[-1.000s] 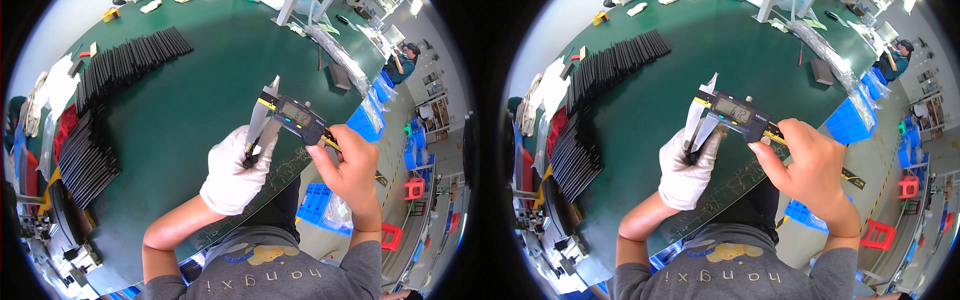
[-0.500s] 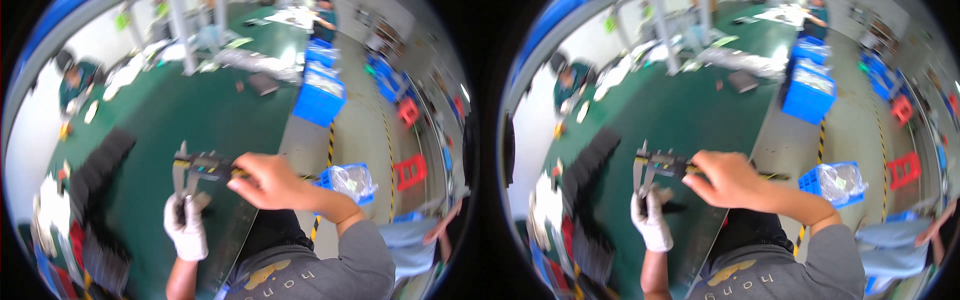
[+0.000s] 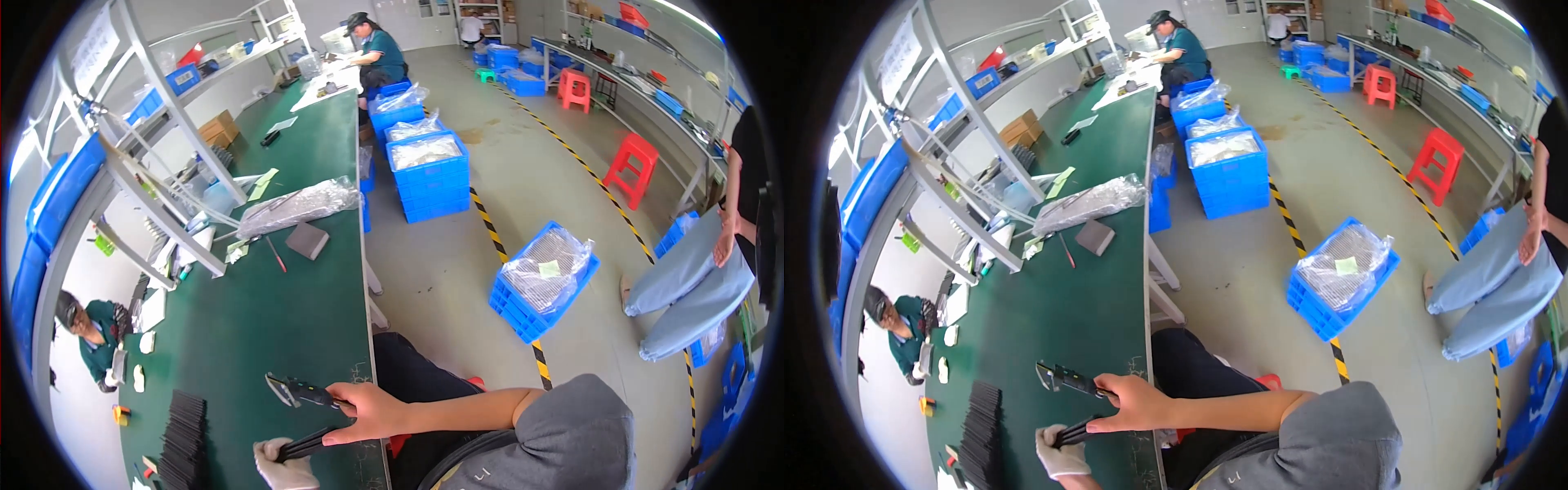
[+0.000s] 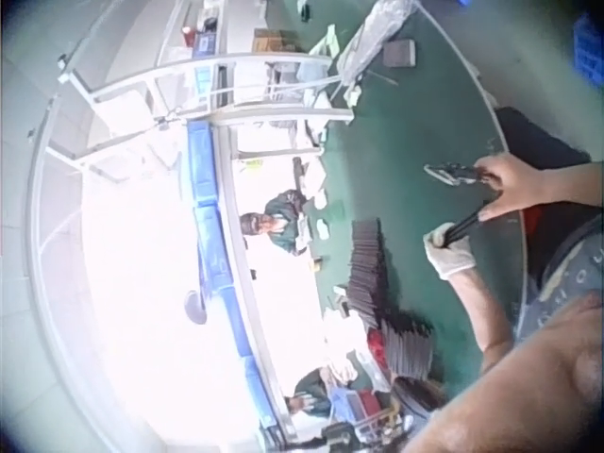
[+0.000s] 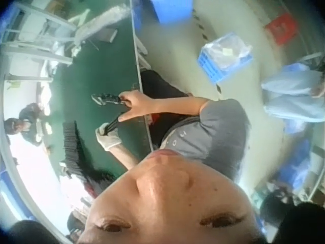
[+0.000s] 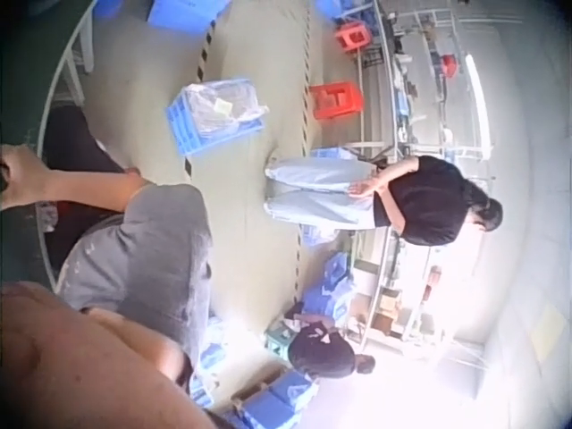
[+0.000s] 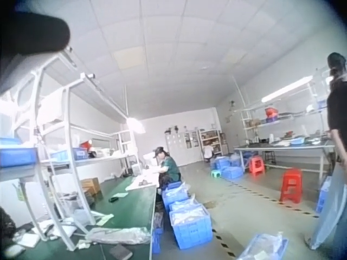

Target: Measuring the diameter of black plastic rods using a digital caliper at a manufacturing workbench.

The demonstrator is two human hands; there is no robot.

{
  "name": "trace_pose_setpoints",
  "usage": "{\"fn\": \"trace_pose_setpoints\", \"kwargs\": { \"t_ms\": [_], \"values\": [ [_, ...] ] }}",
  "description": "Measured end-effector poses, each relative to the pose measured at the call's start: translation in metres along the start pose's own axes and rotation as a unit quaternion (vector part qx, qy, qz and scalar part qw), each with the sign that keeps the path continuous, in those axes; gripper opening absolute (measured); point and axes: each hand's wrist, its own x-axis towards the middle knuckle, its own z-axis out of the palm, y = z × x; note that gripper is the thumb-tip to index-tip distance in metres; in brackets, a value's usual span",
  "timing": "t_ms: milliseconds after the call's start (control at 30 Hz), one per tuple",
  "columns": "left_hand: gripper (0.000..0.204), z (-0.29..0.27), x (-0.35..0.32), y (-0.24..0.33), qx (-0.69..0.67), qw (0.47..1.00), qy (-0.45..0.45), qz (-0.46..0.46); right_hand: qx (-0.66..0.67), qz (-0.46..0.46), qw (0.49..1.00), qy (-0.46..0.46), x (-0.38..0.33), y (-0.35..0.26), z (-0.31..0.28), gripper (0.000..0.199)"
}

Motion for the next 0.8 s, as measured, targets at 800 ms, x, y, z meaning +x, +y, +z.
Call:
{"fn": "trace_pose_setpoints", "kwargs": {
  "t_ms": [800],
  "values": [
    [0.028, -0.053, -0.045, -0.041, 0.175, 0.961, -0.084, -0.197, -0.051, -0.100, 0.994, -0.017, 0.041, -0.051, 0.054, 0.011]
  ]
}}
